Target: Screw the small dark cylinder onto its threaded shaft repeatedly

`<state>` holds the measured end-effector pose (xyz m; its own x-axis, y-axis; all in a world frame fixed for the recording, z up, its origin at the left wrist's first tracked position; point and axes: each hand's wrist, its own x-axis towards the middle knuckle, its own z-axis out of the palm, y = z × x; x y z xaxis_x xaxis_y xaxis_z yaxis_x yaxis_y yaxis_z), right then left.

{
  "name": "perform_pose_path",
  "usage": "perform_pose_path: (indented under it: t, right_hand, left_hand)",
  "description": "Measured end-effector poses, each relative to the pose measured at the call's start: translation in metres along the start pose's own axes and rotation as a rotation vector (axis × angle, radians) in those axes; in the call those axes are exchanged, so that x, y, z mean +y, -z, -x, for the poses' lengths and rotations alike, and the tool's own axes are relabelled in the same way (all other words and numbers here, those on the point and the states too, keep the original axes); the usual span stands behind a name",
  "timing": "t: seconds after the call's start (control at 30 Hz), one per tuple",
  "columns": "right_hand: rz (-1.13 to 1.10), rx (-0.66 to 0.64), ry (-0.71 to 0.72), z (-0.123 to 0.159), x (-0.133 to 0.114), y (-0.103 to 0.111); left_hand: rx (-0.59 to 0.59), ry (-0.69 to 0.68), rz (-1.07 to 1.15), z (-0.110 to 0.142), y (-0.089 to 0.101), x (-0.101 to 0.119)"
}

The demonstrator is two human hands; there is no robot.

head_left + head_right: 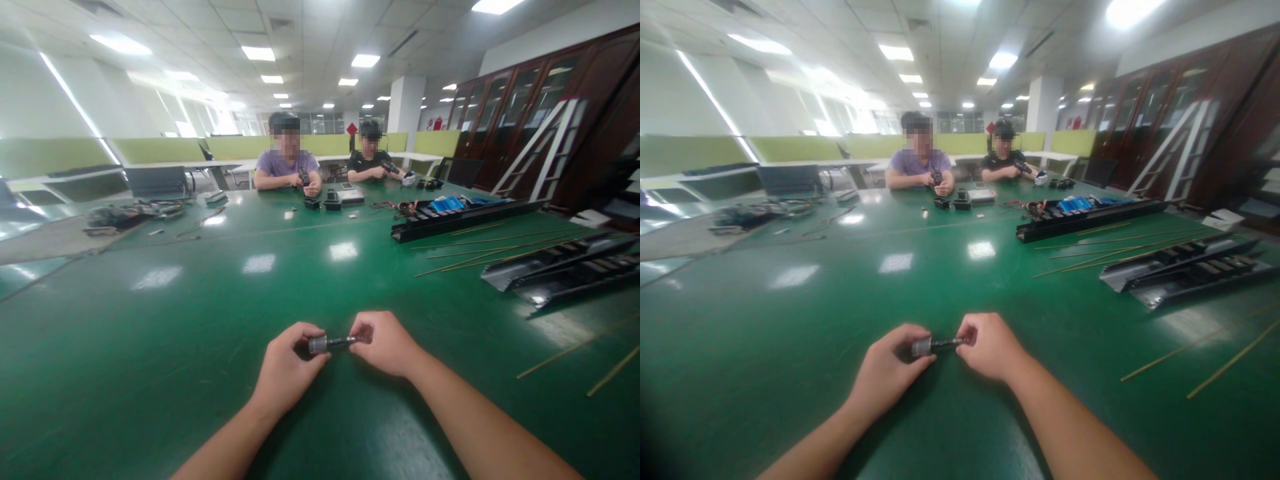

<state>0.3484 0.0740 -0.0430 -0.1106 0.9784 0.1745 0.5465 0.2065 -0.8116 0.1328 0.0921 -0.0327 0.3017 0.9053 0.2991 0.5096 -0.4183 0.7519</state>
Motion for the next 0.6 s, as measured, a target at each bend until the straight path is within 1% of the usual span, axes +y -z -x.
perform_pose_path:
  t: [0.6]
  right_hand:
    - [0.005, 0.014, -0.018, -0.0002, 0.0021, 0.0034]
  left_hand:
    - [0.004, 0.016, 0.000, -0.0004, -0.0003, -0.0032]
